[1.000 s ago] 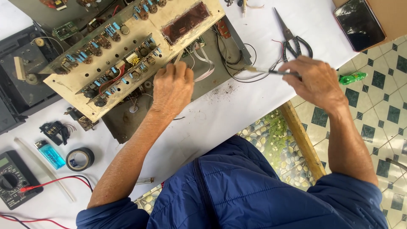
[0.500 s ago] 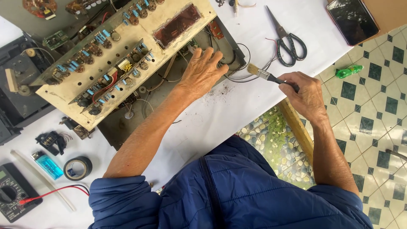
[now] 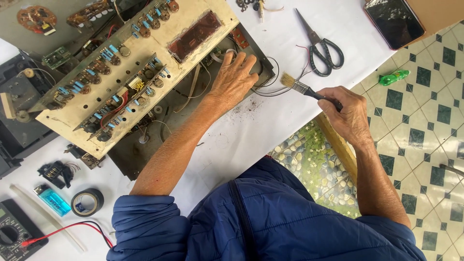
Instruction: Reassembling and cleaning the internal components of an electronic device, including circuit boards and wiring.
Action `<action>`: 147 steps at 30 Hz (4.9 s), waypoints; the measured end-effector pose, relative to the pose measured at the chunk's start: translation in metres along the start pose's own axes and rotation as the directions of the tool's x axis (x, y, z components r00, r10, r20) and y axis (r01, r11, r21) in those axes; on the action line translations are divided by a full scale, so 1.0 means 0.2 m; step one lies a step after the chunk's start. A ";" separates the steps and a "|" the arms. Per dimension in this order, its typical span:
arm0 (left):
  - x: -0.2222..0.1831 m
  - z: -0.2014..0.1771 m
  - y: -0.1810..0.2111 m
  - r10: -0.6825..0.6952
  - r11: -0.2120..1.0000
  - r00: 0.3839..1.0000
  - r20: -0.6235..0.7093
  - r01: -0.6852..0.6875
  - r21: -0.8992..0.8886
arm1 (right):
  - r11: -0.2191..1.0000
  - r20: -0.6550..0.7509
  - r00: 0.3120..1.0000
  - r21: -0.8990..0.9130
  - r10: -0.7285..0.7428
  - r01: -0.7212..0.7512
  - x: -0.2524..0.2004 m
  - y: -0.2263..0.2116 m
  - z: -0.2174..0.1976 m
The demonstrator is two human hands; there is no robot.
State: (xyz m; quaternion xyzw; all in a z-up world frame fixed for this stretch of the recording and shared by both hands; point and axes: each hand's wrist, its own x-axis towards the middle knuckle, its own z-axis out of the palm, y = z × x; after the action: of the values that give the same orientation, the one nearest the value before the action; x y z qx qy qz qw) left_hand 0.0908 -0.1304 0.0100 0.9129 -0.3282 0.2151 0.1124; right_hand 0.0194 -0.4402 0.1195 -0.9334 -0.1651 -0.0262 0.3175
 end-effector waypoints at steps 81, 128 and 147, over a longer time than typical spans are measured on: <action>-0.04 -0.15 -0.09 -0.075 0.971 0.956 -0.283 0.135 0.199 | 0.613 0.313 0.852 -0.595 -0.419 0.520 0.32 -0.40 0.35; -1.12 -1.04 0.14 -0.424 0.890 0.892 0.158 0.379 0.254 | 0.744 0.483 0.794 -0.358 -0.369 0.564 0.38 -0.65 0.30; -1.50 -1.06 0.20 -0.498 0.770 0.867 0.032 0.425 0.477 | 0.506 0.679 0.642 -0.438 -0.355 0.743 0.39 -0.65 0.23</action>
State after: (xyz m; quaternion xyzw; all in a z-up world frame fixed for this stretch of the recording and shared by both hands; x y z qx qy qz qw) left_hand -0.2109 0.0791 0.0599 0.9796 -0.0416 0.1794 -0.0809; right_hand 0.0481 -0.2928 0.1718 -0.8416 -0.5200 0.0564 -0.1346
